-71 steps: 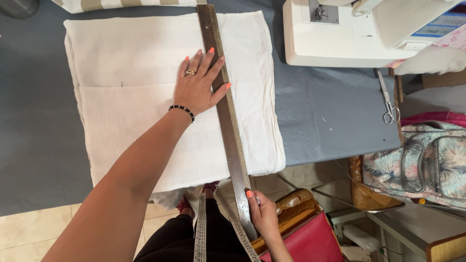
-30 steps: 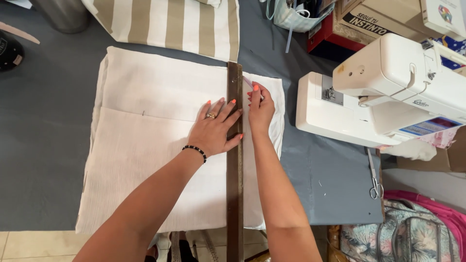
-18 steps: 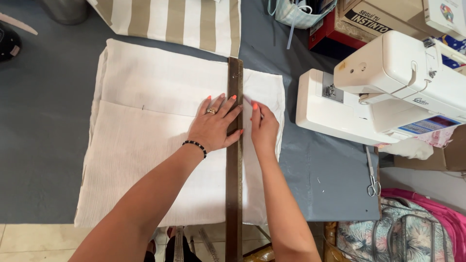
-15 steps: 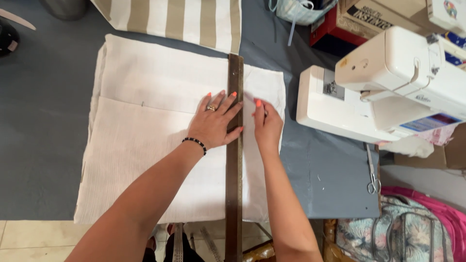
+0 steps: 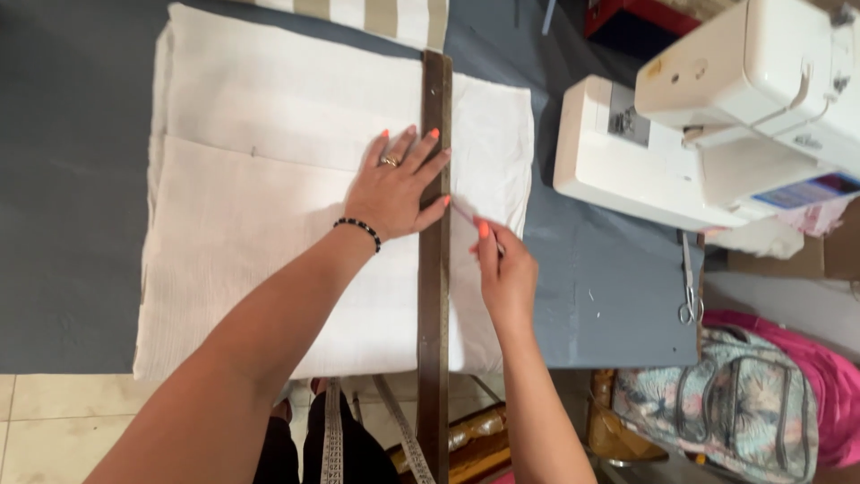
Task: Measuring and marking lines on a piece of white fabric using a wooden ruler and a pen.
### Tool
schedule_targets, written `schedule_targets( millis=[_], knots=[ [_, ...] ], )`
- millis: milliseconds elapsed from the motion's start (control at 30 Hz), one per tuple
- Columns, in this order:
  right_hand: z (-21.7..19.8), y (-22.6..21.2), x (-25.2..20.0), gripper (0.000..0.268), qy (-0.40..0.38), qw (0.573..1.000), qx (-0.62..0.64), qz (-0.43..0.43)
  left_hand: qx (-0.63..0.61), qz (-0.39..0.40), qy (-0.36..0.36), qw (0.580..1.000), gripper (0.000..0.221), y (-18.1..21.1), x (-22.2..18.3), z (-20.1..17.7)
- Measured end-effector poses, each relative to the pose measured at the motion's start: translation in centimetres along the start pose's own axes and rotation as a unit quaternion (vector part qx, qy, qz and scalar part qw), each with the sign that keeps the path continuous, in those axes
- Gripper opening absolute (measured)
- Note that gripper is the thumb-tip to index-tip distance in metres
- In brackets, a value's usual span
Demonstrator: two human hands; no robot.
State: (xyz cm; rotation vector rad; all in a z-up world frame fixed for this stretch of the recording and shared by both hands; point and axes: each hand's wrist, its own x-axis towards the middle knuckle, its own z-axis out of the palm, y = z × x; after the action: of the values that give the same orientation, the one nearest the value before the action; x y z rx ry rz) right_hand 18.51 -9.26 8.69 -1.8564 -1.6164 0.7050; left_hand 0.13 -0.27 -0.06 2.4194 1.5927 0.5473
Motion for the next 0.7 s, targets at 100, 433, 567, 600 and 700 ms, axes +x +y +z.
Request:
schedule_targets(
  millis=[100, 433, 567, 600, 700],
  knots=[
    [0.7, 0.3, 0.3, 0.029, 0.006, 0.999, 0.022, -0.024, -0.007, -0.003, -0.007, 1.000, 0.069, -0.1, 0.1, -0.3],
    [-2.9, 0.2, -8.5, 0.042, -0.081, 0.994, -0.040, 0.062, 0.025, 0.043, 0.019, 0.999, 0.069, -0.5, -0.2, -0.4],
    [-2.1, 0.0, -8.2, 0.038, -0.060, 0.997, -0.004, 0.045, 0.034, 0.039, 0.004, 0.999, 0.070, -0.5, -0.1, -0.3],
    [-2.4, 0.4, -8.9, 0.038, -0.061, 0.997, -0.005, 0.047, 0.032, 0.038, 0.001, 0.999, 0.070, -0.5, -0.1, -0.4],
    [-3.5, 0.7, -11.4, 0.041, -0.087, 0.994, -0.070, 0.007, 0.029, 0.045, 0.011, 0.999, 0.069, -0.5, -0.1, -0.2]
  ],
)
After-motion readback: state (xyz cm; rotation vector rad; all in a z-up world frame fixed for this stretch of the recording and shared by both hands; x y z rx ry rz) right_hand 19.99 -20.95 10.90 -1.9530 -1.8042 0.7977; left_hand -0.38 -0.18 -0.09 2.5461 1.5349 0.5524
